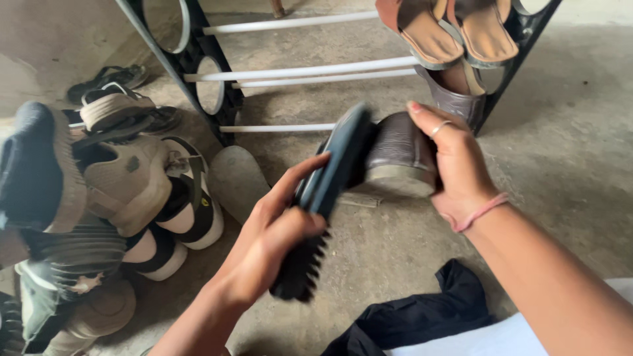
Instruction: The person scrubs a dark slip-on shoe with a brush, rotating it to clean the upper, sides, and sole. The shoe is held in one hand while the other hand uses the brush to remove dirt.
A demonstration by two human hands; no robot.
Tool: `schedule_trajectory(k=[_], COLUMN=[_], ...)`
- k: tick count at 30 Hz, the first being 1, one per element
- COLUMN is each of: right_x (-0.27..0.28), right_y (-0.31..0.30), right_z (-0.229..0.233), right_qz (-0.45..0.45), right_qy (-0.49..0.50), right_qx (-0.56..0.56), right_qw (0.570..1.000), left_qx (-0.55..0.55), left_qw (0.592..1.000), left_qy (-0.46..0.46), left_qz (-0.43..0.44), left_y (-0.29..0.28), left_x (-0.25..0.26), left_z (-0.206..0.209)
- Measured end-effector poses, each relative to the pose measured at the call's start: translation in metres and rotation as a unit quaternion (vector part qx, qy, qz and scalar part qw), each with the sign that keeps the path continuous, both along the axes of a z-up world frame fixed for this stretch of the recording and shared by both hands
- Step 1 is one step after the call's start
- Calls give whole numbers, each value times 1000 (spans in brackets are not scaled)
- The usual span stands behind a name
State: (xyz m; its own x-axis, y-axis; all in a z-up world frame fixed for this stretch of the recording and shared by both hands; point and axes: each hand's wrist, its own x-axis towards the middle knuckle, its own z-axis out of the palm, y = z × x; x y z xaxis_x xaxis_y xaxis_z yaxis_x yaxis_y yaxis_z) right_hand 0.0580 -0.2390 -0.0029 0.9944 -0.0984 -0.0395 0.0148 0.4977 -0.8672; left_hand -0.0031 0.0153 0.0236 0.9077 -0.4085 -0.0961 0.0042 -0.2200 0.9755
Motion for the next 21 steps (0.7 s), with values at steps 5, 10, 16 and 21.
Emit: schedule_trajectory(k=[5, 10, 16, 21], right_x=[1, 6, 14, 14], right_y=[-9, -17, -17, -48], right_z=[5, 5, -3, -5], right_qz=[-22, -20, 38, 108], right_qy=[32, 36, 91, 172], right_qx=[48, 106, -82, -345], right_qw=[998, 993, 992, 916], left_qx=[-32, -133, -148, -151], left_qw=[966, 941, 915, 907], left_qy=[192, 230, 302, 326], left_qz=[170, 209, 226, 221], left_y=[9, 19, 24, 30], left_x=[24, 30, 28, 25], left_z=[-25, -32, -43, -54])
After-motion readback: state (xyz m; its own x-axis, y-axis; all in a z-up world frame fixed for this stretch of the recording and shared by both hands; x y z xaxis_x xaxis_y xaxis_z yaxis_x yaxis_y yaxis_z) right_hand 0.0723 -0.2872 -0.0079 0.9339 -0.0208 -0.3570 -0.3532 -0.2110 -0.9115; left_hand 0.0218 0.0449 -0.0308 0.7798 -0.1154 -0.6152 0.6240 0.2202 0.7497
